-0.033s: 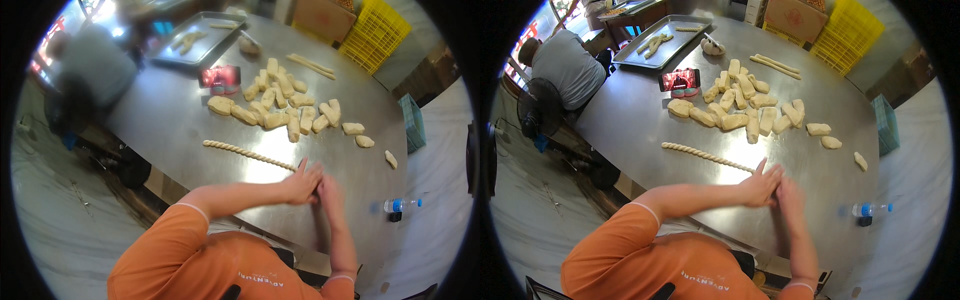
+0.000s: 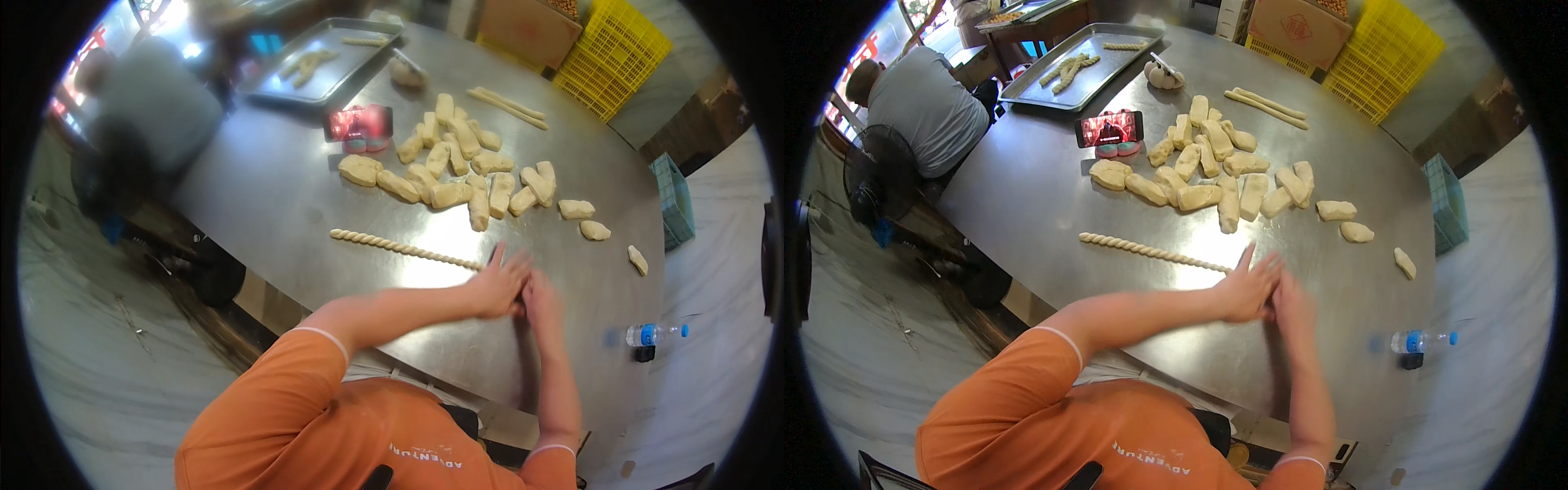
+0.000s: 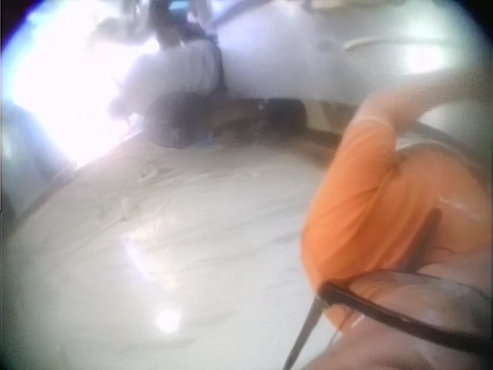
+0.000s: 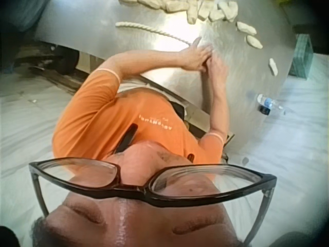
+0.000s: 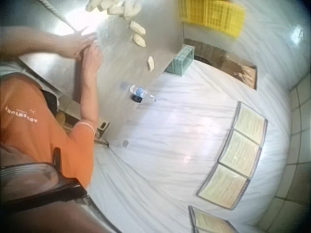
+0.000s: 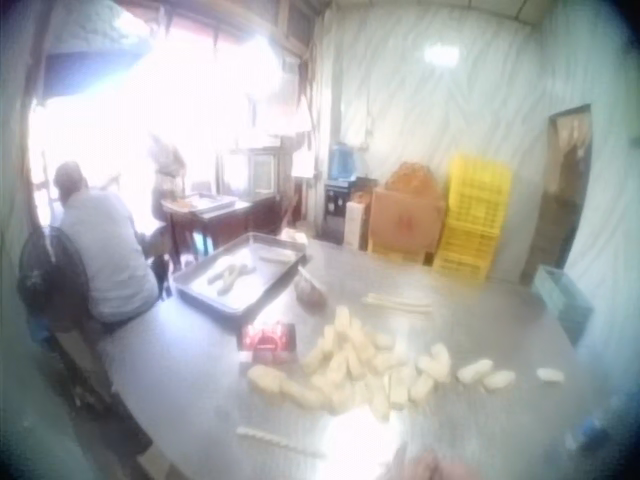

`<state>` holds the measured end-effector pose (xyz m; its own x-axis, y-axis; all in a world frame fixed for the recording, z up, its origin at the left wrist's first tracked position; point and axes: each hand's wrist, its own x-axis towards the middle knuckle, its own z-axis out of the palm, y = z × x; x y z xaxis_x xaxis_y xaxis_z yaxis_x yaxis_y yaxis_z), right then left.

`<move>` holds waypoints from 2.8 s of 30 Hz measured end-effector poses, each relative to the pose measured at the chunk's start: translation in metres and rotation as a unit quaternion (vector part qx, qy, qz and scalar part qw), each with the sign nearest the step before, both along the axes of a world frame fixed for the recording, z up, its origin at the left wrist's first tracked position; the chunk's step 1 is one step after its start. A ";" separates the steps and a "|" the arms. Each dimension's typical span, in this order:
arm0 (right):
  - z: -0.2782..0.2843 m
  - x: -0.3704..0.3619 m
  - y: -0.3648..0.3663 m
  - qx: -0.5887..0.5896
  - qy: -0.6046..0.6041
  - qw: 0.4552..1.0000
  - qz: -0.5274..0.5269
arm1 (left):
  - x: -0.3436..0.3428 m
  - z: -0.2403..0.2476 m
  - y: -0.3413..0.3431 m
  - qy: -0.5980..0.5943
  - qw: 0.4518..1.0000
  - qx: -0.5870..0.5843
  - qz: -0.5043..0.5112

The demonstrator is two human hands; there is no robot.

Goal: The person rolls, stretches, and braids strips of dough by hand on a stainless steel table.

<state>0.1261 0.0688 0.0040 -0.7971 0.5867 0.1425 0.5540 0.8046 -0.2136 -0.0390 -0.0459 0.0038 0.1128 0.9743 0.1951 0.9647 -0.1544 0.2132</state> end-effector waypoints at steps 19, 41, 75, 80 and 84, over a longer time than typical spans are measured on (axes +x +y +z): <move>0.032 0.025 -0.008 -0.348 0.069 0.935 -0.030 | 0.005 -0.012 -0.005 -0.098 0.995 -0.028 -0.016; 0.014 0.044 -0.047 0.021 0.030 0.999 0.040 | 0.017 0.003 -0.044 0.001 0.998 -0.038 -0.050; 0.037 0.011 -0.064 -0.031 0.010 0.999 0.031 | -0.275 0.021 -0.250 0.082 0.952 -0.006 0.294; 0.031 0.044 -0.072 0.026 -0.055 0.997 -0.047 | -0.317 -0.003 -0.271 0.072 0.969 0.142 0.187; 0.003 0.037 -0.084 0.042 -0.121 0.991 -0.036 | -0.285 0.001 -0.271 0.033 0.963 0.056 0.263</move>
